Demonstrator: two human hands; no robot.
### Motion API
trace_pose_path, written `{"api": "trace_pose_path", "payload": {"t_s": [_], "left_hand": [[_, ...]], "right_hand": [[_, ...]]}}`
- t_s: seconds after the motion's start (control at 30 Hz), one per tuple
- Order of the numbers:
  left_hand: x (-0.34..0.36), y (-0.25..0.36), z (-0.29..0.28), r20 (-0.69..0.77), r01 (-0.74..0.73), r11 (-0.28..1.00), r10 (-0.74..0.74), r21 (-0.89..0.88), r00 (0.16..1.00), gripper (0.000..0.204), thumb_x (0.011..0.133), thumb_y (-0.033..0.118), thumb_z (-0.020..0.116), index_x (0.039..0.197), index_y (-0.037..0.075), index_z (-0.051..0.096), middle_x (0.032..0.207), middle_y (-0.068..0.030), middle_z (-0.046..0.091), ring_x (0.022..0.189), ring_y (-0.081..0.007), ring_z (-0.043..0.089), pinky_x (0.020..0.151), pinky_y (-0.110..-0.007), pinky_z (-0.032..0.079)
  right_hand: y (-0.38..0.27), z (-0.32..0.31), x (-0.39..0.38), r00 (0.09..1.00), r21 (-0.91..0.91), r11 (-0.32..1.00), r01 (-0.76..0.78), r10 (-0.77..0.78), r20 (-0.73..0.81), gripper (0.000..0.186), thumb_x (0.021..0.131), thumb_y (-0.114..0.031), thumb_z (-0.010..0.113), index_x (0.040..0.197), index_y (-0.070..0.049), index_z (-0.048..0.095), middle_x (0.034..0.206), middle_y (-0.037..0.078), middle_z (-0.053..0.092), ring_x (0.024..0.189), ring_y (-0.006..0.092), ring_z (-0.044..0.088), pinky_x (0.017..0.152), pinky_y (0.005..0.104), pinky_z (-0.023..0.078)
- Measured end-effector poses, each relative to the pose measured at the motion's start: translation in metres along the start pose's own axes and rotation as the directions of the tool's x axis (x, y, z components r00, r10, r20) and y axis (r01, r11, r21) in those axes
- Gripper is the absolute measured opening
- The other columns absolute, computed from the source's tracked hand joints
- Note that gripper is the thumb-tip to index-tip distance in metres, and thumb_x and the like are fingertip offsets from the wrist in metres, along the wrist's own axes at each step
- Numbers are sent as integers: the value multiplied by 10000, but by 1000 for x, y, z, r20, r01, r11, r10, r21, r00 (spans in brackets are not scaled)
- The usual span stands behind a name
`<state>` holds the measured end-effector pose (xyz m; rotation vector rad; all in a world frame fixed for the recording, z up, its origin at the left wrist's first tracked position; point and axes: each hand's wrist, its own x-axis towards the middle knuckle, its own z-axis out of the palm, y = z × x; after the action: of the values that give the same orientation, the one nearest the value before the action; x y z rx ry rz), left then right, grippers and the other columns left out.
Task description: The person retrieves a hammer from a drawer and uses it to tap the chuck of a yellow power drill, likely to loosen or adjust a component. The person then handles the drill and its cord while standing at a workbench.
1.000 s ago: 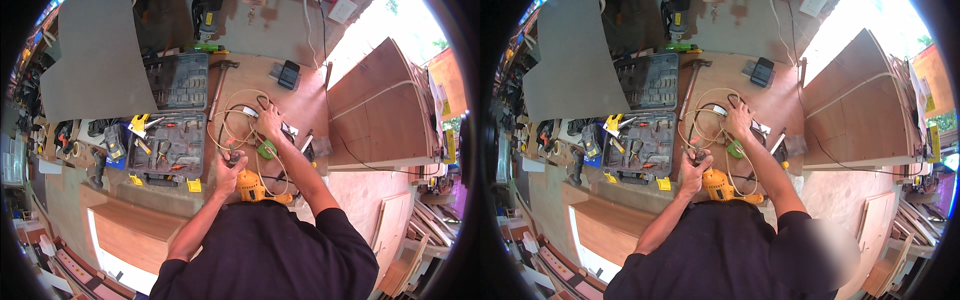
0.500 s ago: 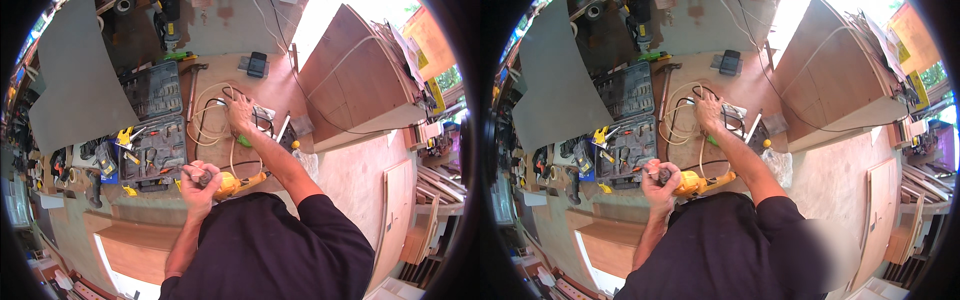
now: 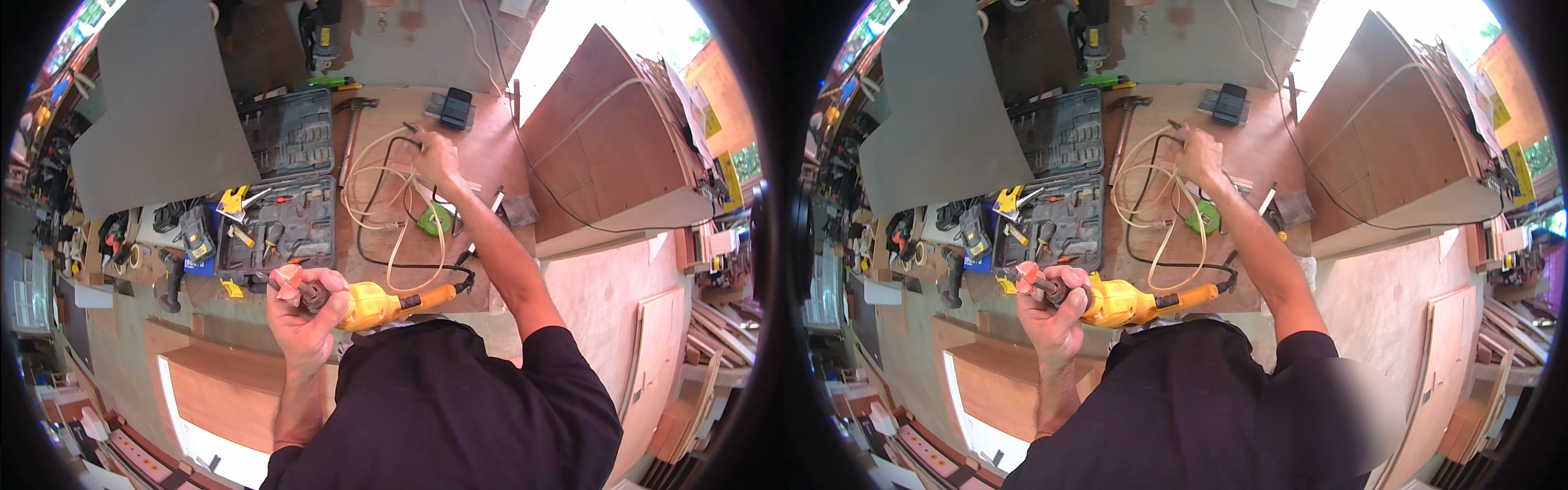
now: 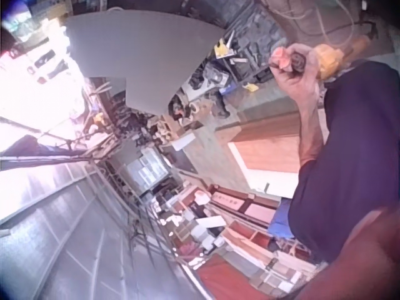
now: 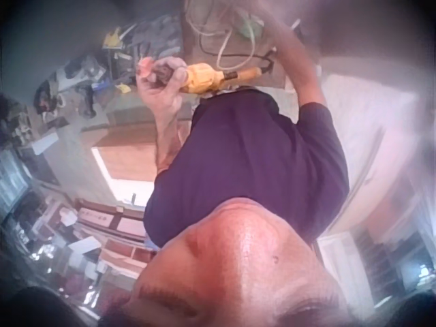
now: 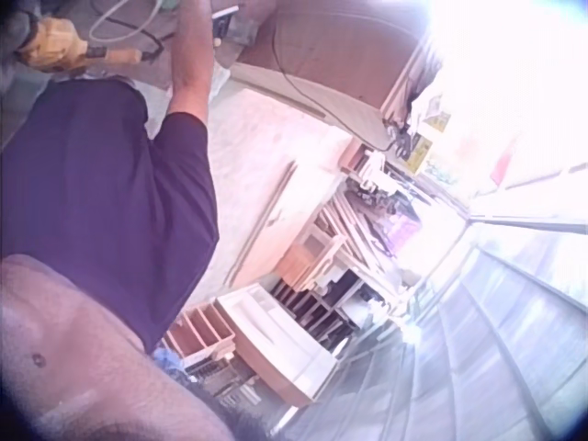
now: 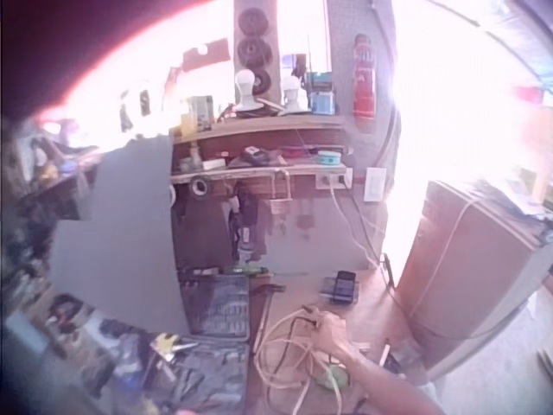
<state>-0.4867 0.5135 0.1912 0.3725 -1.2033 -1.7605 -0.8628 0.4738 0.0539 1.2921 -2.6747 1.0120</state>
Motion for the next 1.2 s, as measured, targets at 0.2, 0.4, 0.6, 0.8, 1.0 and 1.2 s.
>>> {"api": "trace_pose_path", "payload": {"t_s": [0.2, 0.4, 0.6, 0.8, 1.0, 1.2], "left_hand": [[-8, 7, -24, -66, -23, 1000, 22, -18, 998, 532, 896, -113, 774, 1324, 79, 522, 1070, -95, 705, 992, -236, 684, 956, -453, 561], [-11, 22, -33, -180, 0, 996, -16, -87, 983, 392, 918, -66, 763, 1109, 151, 498, 1075, -71, 664, 1033, -268, 658, 959, -472, 544], [-15, 70, -35, -213, -28, 979, -16, -203, 977, 386, 927, -15, 787, 1179, 148, 545, 1056, -53, 645, 1037, -276, 659, 930, -462, 567], [0, 84, -24, -151, 21, 930, -82, -366, 985, 531, 885, -134, 793, 1222, 129, 478, 1109, -99, 680, 964, -150, 686, 755, -291, 576], [41, 44, -4, 85, 111, 927, -86, -357, 993, 366, 976, -3, 775, 1165, 128, 490, 1146, -80, 669, 1121, -164, 667, 951, -339, 586], [99, -55, -144, -70, 320, 614, -395, 721, 916, 266, 1130, 301, 570, 1109, 39, 609, 954, -108, 708, 998, -233, 727, 911, -422, 559]], "right_hand": [[-79, -120, 30, 984, 382, 911, 155, -111, -136, 379, 961, -387, 803, 1125, -46, 792, 854, 115, 739, 741, 174, 636, 687, 358, 510], [-164, -218, -23, 927, 409, 849, 335, -375, 20, 256, 955, -221, 801, 1086, -9, 743, 774, 40, 638, 719, 121, 561, 661, 338, 471], [-179, -198, -112, 451, 507, 655, 560, -755, 476, 540, 771, -404, 944, 1062, -43, 667, 1030, 127, 653, 940, 354, 686, 786, 443, 548], [-202, -154, -170, 396, 379, 741, 554, -635, 663, 946, 593, -657, 978, 1205, -13, 654, 1103, 175, 684, 1050, 406, 695, 931, 500, 550], [-186, -130, -221, 692, 546, 829, -119, -325, 645, 858, 644, -352, 1033, 1309, 41, 660, 1201, 151, 738, 1077, 259, 749, 953, 422, 604], [-167, -158, -275, 905, 780, 528, -335, -50, 423, 1061, 671, -297, 988, 1525, 21, 445, 1304, 146, 671, 1175, 303, 691, 1009, 441, 592]]}}
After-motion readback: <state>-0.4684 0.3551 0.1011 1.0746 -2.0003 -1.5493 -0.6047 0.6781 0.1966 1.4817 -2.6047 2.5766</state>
